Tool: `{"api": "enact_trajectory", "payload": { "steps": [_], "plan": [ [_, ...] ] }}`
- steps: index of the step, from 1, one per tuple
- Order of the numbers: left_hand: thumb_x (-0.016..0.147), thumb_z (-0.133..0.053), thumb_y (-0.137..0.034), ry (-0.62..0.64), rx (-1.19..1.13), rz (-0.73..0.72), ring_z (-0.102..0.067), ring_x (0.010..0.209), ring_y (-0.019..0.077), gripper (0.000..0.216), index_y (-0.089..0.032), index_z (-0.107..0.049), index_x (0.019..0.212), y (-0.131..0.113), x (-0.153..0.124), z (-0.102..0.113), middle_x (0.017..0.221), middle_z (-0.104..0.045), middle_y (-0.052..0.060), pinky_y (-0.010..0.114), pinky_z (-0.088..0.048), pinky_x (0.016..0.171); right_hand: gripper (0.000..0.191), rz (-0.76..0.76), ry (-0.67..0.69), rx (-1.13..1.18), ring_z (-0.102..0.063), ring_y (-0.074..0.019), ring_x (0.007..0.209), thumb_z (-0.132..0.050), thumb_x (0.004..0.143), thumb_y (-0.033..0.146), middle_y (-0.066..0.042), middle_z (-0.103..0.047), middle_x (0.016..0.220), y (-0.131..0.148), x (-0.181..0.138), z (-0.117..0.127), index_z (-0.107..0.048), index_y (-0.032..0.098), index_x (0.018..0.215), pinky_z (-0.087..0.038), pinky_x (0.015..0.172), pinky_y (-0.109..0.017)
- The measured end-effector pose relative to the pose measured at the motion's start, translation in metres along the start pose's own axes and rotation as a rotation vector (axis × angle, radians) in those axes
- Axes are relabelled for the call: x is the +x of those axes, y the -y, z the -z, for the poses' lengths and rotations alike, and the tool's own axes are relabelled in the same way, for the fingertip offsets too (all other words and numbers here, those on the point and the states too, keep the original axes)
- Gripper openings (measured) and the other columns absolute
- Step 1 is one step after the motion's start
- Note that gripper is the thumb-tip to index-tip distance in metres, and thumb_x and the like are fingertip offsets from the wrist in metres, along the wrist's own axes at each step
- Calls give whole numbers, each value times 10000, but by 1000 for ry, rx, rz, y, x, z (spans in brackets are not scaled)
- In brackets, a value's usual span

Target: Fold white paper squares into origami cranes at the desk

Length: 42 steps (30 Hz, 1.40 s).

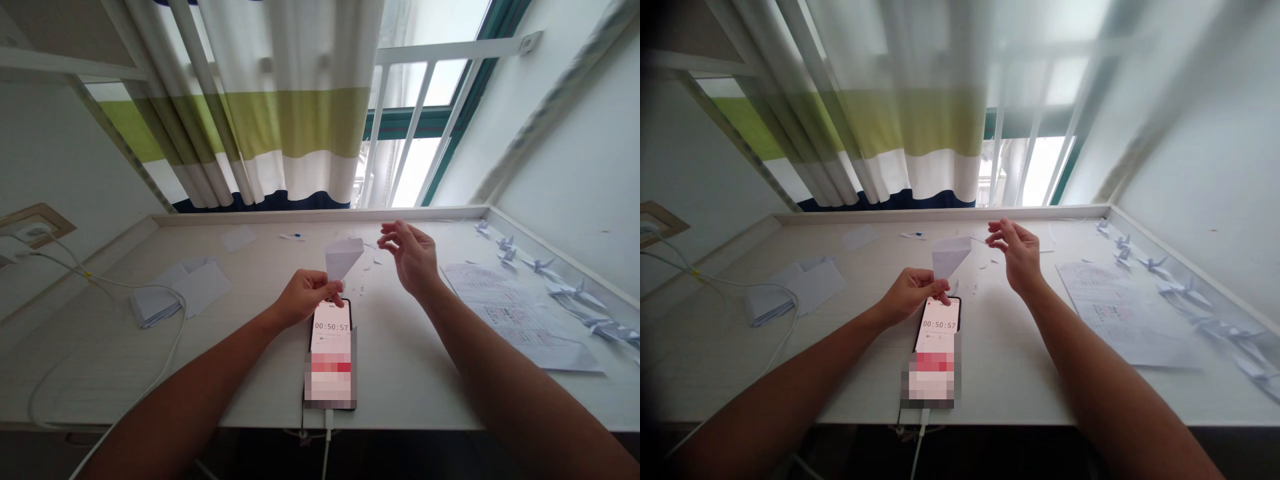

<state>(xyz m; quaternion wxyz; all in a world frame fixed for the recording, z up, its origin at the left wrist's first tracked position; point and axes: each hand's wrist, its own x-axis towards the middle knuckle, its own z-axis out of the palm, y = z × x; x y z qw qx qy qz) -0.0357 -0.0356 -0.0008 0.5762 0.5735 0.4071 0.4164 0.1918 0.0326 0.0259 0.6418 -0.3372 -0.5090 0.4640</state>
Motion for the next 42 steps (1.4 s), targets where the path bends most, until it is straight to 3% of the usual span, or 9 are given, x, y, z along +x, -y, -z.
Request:
{"api": "enact_trajectory", "payload": {
  "steps": [3, 6, 9, 16, 21, 26, 33, 38, 42],
  "plan": [
    [824, -811, -538, -20, 5, -16, -719, 647, 192, 421, -121, -765, 793, -1, 2, 2, 719, -783, 112, 305, -572, 642, 326, -39, -1, -32, -652, -162, 777, -744, 890, 563, -45, -712, 909, -3, 3, 3, -785, 240, 906, -567, 758, -351],
    [843, -803, -509, -34, 15, -64, -713, 674, 182, 386, -125, -778, 808, 0, 4, 3, 728, -785, 101, 311, -573, 706, 468, -174, 259, -6, -687, -181, 799, -765, 820, 665, -52, -744, 907, -7, -11, -10, -787, 229, 989, -575, 752, -355],
    [856, -794, -495, 7, 25, -67, -720, 705, 184, 368, -128, -794, 877, 2, 3, 3, 758, -793, 96, 316, -566, 741, 436, -232, 421, -47, -674, -179, 734, -855, 750, 614, -48, -746, 774, -9, -26, -23, -778, 188, 805, -570, 755, -362],
    [942, -681, -478, -15, 269, -179, -723, 894, 214, 360, -172, -803, 1087, -2, 0, 5, 1026, -806, 93, 317, -541, 784, 333, -245, 473, -49, -687, -184, 713, -886, 759, 503, -52, -759, 771, -10, -36, -29, -790, 186, 794, -584, 720, -362],
    [921, -693, -520, -218, 137, -219, -642, 704, 151, 368, -167, -761, 842, -2, 3, 2, 759, -734, 28, 262, -517, 663, 335, -266, 506, -77, -691, -186, 741, -881, 772, 494, -61, -759, 788, -13, -35, -27, -804, 173, 829, -585, 734, -357],
    [893, -727, -513, -215, 82, -197, -592, 618, 126, 390, -160, -719, 725, -1, 5, 0, 659, -675, 11, 247, -504, 589, 310, -224, 419, -24, -678, -168, 740, -832, 837, 488, -52, -763, 841, -13, -30, -24, -808, 183, 887, -578, 705, -324],
    [851, -795, -441, -286, -35, -212, -647, 613, 132, 361, -164, -738, 1076, 6, 10, 5, 731, -738, 8, 240, -522, 562, 269, -199, 412, -27, -694, -175, 705, -879, 800, 437, -44, -764, 799, -14, -25, -19, -801, 193, 882, -576, 695, -336],
    [855, -773, -468, -354, -33, -248, -664, 641, 143, 328, -154, -721, 933, 4, 12, 5, 751, -742, 29, 236, -527, 539, 389, -173, 410, -34, -720, -185, 728, -858, 836, 378, -27, -771, 850, -9, -26, -19, -733, 227, 1171, -602, 735, -368],
    [837, -803, -441, -407, -56, -263, -690, 685, 150, 363, -174, -669, 1044, 1, 12, 7, 775, -750, 18, 238, -543, 588, 535, -127, 409, -23, -741, -198, 793, -877, 815, 343, -13, -769, 891, -10, -28, -21, -644, 254, 1288, -629, 800, -403]
  ]
}}
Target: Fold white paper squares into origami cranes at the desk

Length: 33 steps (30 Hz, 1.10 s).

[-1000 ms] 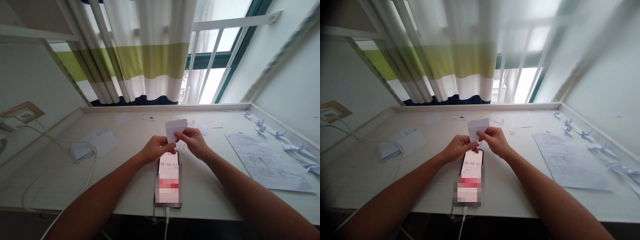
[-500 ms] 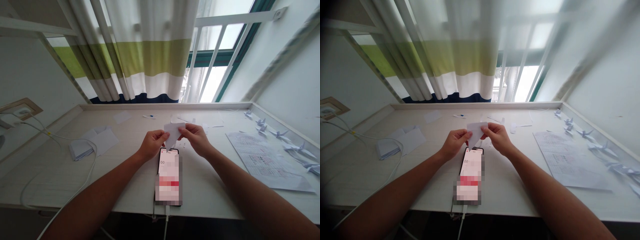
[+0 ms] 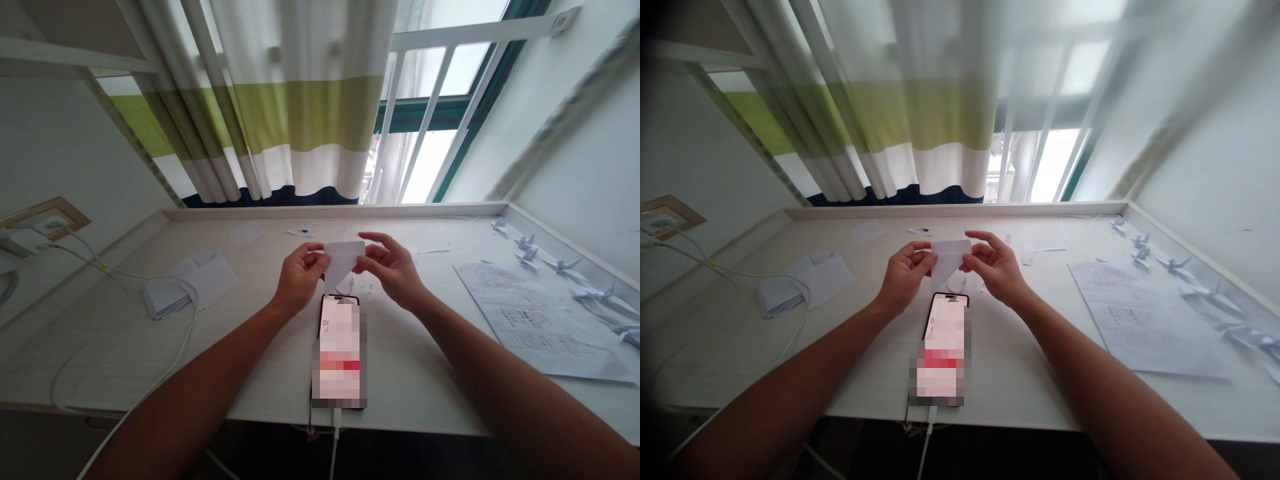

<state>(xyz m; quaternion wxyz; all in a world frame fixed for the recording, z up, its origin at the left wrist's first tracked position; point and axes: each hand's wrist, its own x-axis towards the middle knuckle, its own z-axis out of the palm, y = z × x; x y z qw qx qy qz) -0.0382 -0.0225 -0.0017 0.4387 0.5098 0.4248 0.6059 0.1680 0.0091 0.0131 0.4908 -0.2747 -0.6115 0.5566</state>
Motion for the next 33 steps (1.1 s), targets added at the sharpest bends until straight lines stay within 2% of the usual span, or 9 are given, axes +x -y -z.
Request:
{"api": "enact_trajectory", "payload": {
  "steps": [2, 4, 7, 12, 15, 20, 29, 33],
  "plan": [
    [840, -811, -424, -25, -14, -31, -677, 658, 137, 368, -202, -625, 1067, 0, 0, 1, 754, -740, -8, 234, -536, 602, 504, 41, 0, -11, -746, -197, 817, -887, 802, 331, -13, -768, 906, -1, 0, -2, -647, 252, 1239, -638, 815, -404],
    [865, -795, -408, -17, 6, -93, -661, 655, 125, 295, -209, -624, 999, 1, 0, 2, 752, -733, -13, 227, -525, 609, 412, 85, -13, -47, -750, -196, 822, -880, 810, 332, -9, -767, 896, -2, -1, -4, -655, 248, 1146, -645, 819, -404],
    [900, -762, -383, 0, 78, -178, -660, 701, 126, 202, -190, -715, 936, 3, -1, 3, 812, -752, 20, 233, -534, 636, 313, 151, -67, -108, -750, -191, 791, -854, 837, 355, -4, -765, 884, 0, -2, -6, -645, 251, 1045, -653, 803, -410],
    [860, -805, -341, 17, 128, -138, -725, 874, 178, 288, -202, -800, 1112, 5, -3, 2, 1051, -794, 80, 295, -602, 755, 238, 210, -69, -230, -750, -218, 846, -817, 866, 395, -35, -764, 933, 6, -3, -6, -720, 249, 1026, -657, 823, -451],
    [805, -855, -301, 0, 100, -137, -731, 895, 176, 340, -220, -805, 1131, 5, -1, 3, 1060, -801, 68, 308, -614, 803, 205, 207, -77, -326, -742, -244, 941, -788, 888, 390, -67, -773, 1027, 7, -4, -6, -770, 245, 1031, -647, 877, -487],
    [748, -892, -284, -61, 110, -99, -750, 915, 206, 412, -215, -817, 1147, 7, 3, 6, 1039, -816, 72, 358, -635, 843, 196, 232, -109, -392, -738, -242, 940, -763, 911, 361, -64, -779, 1052, 3, -4, -7, -786, 251, 1071, -641, 898, -497],
    [792, -860, -314, -65, 267, -167, -756, 910, 216, 354, -223, -826, 1133, 1, -1, 7, 1041, -821, 78, 367, -641, 835, 173, 281, -103, -431, -728, -232, 921, -770, 911, 332, -56, -767, 1003, 0, -3, -5, -785, 253, 1064, -637, 870, -474],
    [826, -838, -347, -54, 333, -207, -754, 923, 219, 312, -225, -830, 1113, -2, -2, 8, 1043, -821, 79, 365, -630, 848, 163, 349, -132, -507, -708, -226, 888, -743, 932, 292, -51, -755, 981, 1, -5, -5, -787, 264, 1087, -626, 792, -442]
  ]
}}
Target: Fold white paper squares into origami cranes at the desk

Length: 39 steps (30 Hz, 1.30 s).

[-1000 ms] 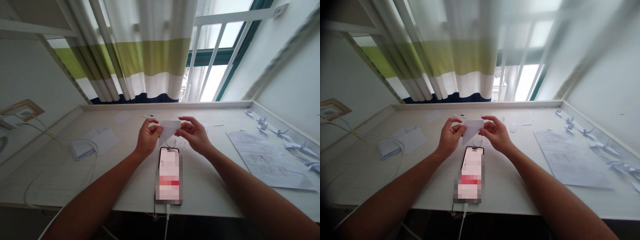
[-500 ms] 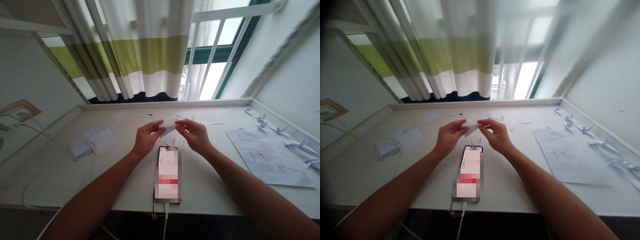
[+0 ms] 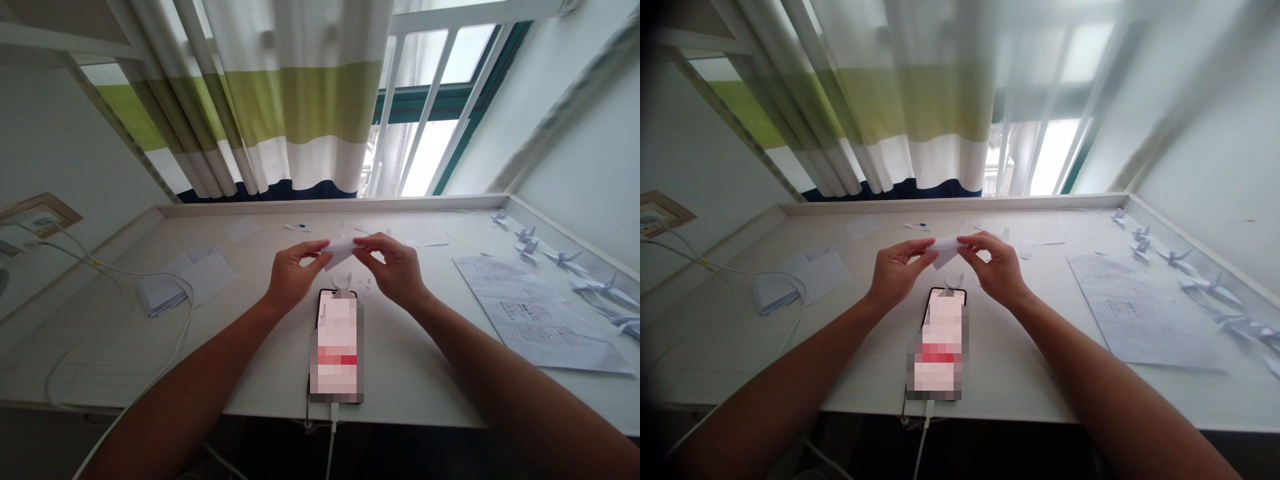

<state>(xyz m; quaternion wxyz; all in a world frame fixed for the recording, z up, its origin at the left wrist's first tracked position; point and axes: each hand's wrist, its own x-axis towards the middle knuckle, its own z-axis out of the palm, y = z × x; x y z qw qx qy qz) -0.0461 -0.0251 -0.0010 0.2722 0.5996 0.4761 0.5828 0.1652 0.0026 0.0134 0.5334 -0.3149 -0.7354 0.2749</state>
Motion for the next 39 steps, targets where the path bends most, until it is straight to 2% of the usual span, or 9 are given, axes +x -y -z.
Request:
{"api": "enact_trajectory", "payload": {
  "steps": [4, 11, 15, 20, 22, 26, 31, 35, 39],
  "plan": [
    [877, -793, -334, 7, 114, -109, -741, 916, 205, 235, -231, -829, 1085, -1, 2, 3, 1045, -815, 67, 342, -613, 834, 155, 47, 15, -80, -709, -239, 897, -722, 956, 310, -54, -767, 993, 2, -1, 0, -789, 286, 1093, -614, 774, -440],
    [930, -736, -282, 56, 248, -334, -717, 966, 222, 104, -236, -810, 987, -2, 6, 7, 992, -785, 72, 365, -573, 885, 172, 21, 51, -176, -705, -258, 899, -679, 993, 397, -72, -763, 993, 0, 1, 1, -782, 275, 1057, -603, 796, -463],
    [942, -722, -261, 61, 289, -387, -698, 975, 226, 86, -239, -800, 971, 3, 8, 8, 985, -760, 73, 379, -555, 900, 175, 11, 57, -215, -678, -253, 884, -668, 1000, 398, -74, -719, 965, -4, 2, 1, -776, 260, 1007, -586, 810, -461],
    [931, -740, -284, 37, 321, -411, -683, 1047, 236, 88, -228, -796, 969, 6, 9, 8, 1045, -743, 82, 388, -550, 941, 147, 52, 58, -274, -643, -286, 1012, -648, 1010, 361, -87, -665, 1026, -12, 2, 1, -756, 263, 1000, -565, 885, -502],
    [941, -724, -287, 76, 310, -375, -695, 1016, 225, 100, -220, -789, 977, 5, 8, 8, 1031, -764, 76, 368, -555, 920, 144, 63, 69, -283, -637, -291, 1028, -632, 1017, 339, -93, -670, 1033, -14, 2, 1, -745, 253, 994, -562, 899, -514],
    [943, -712, -366, 125, 255, -184, -708, 818, 189, 168, -221, -790, 977, 3, 5, 7, 926, -794, 44, 306, -563, 768, 159, -3, 89, -183, -663, -274, 995, -635, 1015, 372, -87, -708, 1031, -10, 3, 1, -727, 248, 980, -582, 895, -507],
    [902, -750, -409, 130, 108, -31, -721, 803, 191, 214, -202, -793, 932, 3, 4, 4, 872, -792, 47, 292, -568, 751, 226, -145, 117, 50, -707, -240, 934, -718, 949, 466, -62, -758, 984, -3, 5, 1, -744, 243, 978, -612, 886, -478],
    [889, -765, -434, 142, 29, 15, -728, 812, 196, 245, -197, -797, 939, 4, 3, 3, 877, -791, 56, 297, -575, 754, 304, -234, 108, 143, -718, -236, 869, -765, 892, 523, -70, -776, 921, -1, 5, 1, -770, 222, 933, -624, 837, -463],
    [878, -780, -415, 155, 27, 14, -733, 824, 197, 227, -195, -802, 929, 2, 3, 3, 887, -796, 59, 303, -585, 771, 323, -253, 67, 162, -721, -238, 856, -800, 854, 533, -77, -779, 912, 0, 5, 0, -781, 217, 915, -623, 820, -454]
  ]
}}
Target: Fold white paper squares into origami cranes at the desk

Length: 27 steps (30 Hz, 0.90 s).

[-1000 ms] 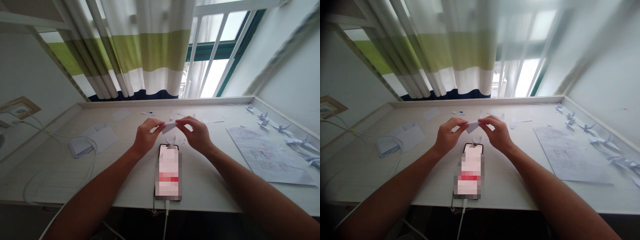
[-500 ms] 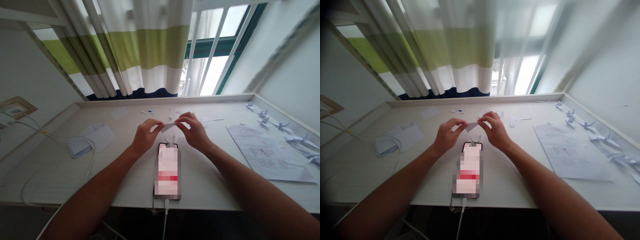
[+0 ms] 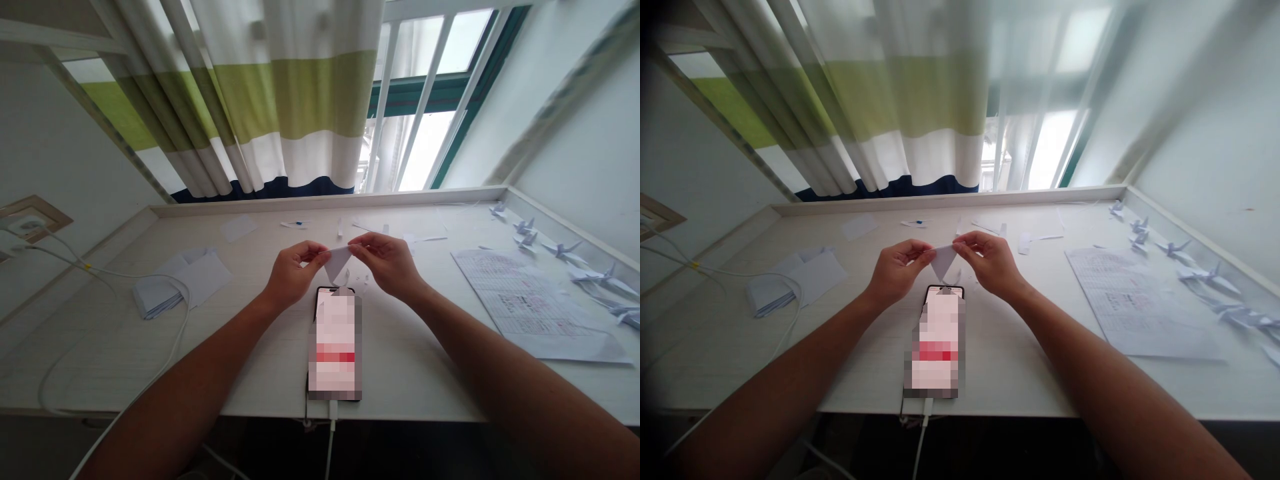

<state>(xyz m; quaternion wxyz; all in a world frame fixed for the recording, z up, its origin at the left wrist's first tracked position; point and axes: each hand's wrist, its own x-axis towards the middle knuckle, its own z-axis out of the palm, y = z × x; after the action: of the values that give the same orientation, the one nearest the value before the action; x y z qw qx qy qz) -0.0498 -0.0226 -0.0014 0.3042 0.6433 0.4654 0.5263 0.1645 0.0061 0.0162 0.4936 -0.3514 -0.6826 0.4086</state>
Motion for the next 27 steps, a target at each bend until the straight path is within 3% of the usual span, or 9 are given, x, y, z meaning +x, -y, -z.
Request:
{"api": "enact_trajectory", "payload": {
  "steps": [5, 10, 16, 27],
  "plan": [
    [873, -788, -422, 5, -41, 17, -742, 825, 202, 237, -198, -818, 942, 0, 0, -2, 887, -805, 61, 315, -597, 778, 342, -50, 41, 72, -721, -232, 851, -828, 827, 522, -76, -776, 915, 0, 1, -1, -795, 211, 967, -614, 742, -400],
    [853, -806, -422, 21, -65, 37, -752, 814, 208, 244, -189, -819, 927, -2, 0, -2, 878, -810, 70, 323, -603, 780, 310, -38, 29, 123, -708, -214, 791, -846, 809, 509, -57, -780, 852, -4, 0, -2, -793, 217, 896, -598, 712, -379],
    [860, -800, -421, 53, -3, -21, -766, 875, 223, 245, -223, -834, 999, -9, -1, -2, 973, -828, 74, 333, -615, 795, 249, 18, 31, 2, -703, -226, 787, -808, 858, 476, -54, -781, 835, -2, -3, -4, -790, 229, 885, -573, 725, -402],
    [993, -620, -463, 159, 195, -155, -710, 776, 193, 306, -220, -805, 1018, -7, -3, 5, 885, -803, 45, 274, -511, 682, 232, 48, 39, -51, -672, -216, 775, -763, 902, 453, -49, -753, 821, -1, -5, -4, -770, 222, 888, -536, 699, -382]
  ]
}}
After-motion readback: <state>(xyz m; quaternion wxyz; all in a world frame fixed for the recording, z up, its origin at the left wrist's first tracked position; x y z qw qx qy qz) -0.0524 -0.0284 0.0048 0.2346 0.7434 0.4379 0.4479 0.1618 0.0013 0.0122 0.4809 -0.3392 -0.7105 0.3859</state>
